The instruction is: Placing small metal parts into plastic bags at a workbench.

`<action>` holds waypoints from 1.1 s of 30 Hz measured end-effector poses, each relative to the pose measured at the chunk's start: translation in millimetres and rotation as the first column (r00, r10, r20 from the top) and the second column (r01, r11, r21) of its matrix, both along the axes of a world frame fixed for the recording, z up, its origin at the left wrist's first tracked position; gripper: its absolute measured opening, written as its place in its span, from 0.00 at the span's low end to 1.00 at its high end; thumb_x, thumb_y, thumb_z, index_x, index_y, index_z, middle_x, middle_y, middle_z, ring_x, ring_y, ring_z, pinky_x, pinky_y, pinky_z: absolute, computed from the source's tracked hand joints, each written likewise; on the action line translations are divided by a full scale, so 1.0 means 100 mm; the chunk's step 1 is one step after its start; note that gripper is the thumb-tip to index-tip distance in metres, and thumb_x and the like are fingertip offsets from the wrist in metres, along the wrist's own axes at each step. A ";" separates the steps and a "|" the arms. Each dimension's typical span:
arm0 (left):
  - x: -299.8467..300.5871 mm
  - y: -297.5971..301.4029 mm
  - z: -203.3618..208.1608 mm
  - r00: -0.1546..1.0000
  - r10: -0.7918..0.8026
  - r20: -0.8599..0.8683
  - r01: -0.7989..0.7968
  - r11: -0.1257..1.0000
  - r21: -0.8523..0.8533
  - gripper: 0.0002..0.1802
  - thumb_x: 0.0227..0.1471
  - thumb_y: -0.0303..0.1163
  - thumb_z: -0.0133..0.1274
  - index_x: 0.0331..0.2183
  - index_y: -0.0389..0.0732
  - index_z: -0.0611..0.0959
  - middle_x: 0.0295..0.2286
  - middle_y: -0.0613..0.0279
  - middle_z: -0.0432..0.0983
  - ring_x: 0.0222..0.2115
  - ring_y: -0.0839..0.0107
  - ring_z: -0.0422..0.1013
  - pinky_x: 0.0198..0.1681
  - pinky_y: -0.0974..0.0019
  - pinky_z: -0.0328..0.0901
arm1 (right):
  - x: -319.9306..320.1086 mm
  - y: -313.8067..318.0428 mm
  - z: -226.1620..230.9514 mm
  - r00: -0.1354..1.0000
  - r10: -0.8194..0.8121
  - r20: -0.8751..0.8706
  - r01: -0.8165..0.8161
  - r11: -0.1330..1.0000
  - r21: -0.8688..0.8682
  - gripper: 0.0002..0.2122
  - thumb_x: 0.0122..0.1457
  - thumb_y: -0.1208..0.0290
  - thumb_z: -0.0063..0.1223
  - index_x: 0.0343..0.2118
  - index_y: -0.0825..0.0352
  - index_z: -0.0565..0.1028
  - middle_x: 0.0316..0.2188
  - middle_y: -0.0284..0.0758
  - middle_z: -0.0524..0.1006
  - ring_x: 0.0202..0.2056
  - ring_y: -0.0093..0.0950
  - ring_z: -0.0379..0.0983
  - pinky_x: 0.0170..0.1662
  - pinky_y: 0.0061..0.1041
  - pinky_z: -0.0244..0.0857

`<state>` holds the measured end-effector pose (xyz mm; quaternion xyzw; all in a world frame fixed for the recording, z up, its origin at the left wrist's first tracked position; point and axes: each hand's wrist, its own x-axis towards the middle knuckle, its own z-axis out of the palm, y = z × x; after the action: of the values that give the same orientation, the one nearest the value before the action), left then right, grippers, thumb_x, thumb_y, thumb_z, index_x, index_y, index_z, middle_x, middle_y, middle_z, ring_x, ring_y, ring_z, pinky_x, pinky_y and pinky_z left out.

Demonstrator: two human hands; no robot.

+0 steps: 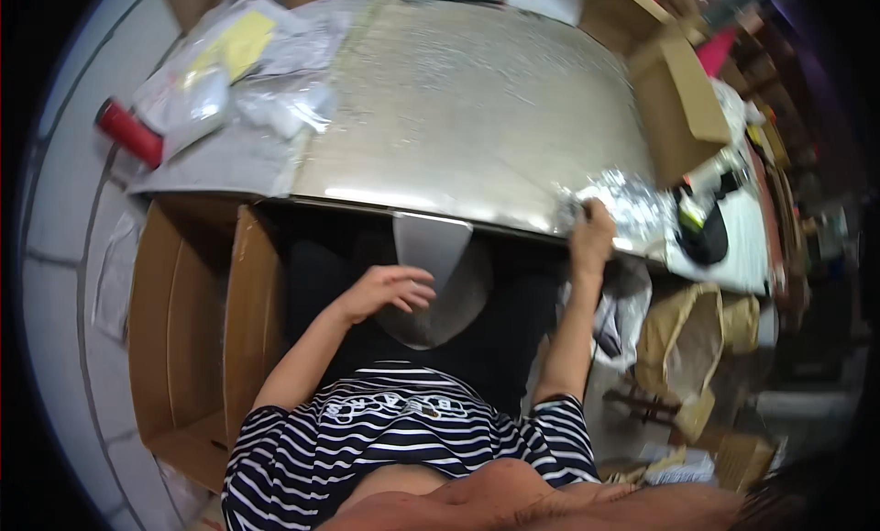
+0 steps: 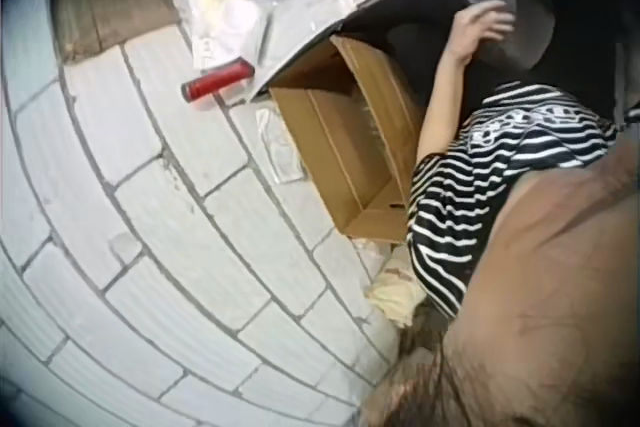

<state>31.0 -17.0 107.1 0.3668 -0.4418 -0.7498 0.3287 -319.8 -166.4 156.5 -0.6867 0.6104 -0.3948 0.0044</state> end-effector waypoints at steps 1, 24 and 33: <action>-0.02 0.01 0.00 0.997 -0.058 0.049 0.055 0.997 0.062 0.21 0.59 0.35 0.50 0.51 0.33 0.75 0.42 0.51 0.79 0.40 0.67 0.77 0.41 0.70 0.70 | -0.17 -0.14 -0.12 0.985 -0.080 -0.156 0.083 0.996 0.014 0.04 0.50 0.79 0.54 0.29 0.71 0.74 0.27 0.48 0.75 0.31 0.47 0.72 0.35 0.37 0.64; 0.75 -0.59 -0.07 0.186 0.847 0.499 0.268 0.445 -0.855 0.31 0.50 0.37 0.56 0.55 0.38 0.70 0.56 0.53 0.64 0.58 0.57 0.59 0.61 0.55 0.53 | 1.86 -2.01 -0.44 0.827 0.403 -0.391 -0.313 0.909 0.276 0.23 0.64 0.66 0.38 0.58 0.77 0.60 0.61 0.53 0.58 0.64 0.49 0.50 0.66 0.39 0.46; 0.65 -0.74 0.13 0.363 0.910 0.203 -0.157 0.274 -0.949 0.02 0.46 0.21 0.56 0.25 0.38 0.79 0.24 0.59 0.71 0.29 0.60 0.68 0.35 0.62 0.63 | 1.48 -0.41 0.04 0.845 0.535 0.000 -0.520 0.822 0.233 0.18 0.57 0.78 0.45 0.52 0.70 0.70 0.55 0.46 0.70 0.56 0.45 0.65 0.59 0.33 0.59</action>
<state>95.9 -91.2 119.8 0.5787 -0.6394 -0.0328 0.5052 -171.4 -207.3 160.7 -0.8361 0.4370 -0.2842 0.1707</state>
